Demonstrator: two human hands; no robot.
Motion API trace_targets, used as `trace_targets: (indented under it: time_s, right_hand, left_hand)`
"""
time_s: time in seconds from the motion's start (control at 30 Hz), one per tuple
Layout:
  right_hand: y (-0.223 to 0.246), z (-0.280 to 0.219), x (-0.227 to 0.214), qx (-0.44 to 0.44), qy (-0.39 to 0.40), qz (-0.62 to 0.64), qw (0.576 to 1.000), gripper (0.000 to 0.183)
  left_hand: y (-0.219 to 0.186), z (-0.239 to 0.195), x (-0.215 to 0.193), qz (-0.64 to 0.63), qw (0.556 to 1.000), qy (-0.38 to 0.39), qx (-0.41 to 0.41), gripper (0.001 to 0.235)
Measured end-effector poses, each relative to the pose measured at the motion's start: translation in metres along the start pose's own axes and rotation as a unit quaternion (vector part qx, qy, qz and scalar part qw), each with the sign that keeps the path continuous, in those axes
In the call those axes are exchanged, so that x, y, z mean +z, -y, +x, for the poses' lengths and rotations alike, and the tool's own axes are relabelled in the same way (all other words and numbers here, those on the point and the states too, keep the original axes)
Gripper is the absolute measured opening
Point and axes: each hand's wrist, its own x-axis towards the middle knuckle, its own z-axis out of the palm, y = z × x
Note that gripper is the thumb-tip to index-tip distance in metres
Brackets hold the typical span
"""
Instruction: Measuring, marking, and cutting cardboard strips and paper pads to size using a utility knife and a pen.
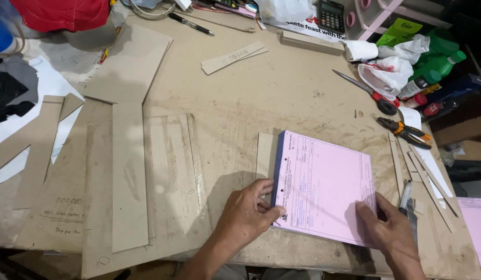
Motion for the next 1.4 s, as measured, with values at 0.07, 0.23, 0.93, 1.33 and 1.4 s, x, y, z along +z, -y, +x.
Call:
trace_targets:
  time_s: [0.07,0.23,0.93,1.33,1.4]
  right_hand:
    - [0.018,-0.014,-0.003,0.052,0.009,0.047,0.997,0.066]
    - [0.031,-0.015,-0.008,0.144,0.019,0.191,0.971,0.056]
    - [-0.011,0.022,0.009,0.051,-0.023,0.231,0.971,0.056]
    - [-0.048,0.051,0.012,-0.018,-0.041,0.177,0.983,0.06]
    - [-0.045,0.047,0.014,-0.032,-0.004,0.283,0.959,0.053]
  left_hand:
    - [0.0,-0.002,0.0,0.004,1.0,-0.009,-0.008,0.075]
    - [0.003,-0.003,0.003,0.003,1.0,-0.029,-0.007,0.071]
    - [0.002,-0.008,0.004,-0.017,0.998,-0.041,-0.051,0.071]
    - [-0.001,-0.007,0.007,-0.008,0.996,-0.067,-0.05,0.061]
    - [-0.015,-0.013,0.002,0.012,0.992,-0.064,-0.106,0.062]
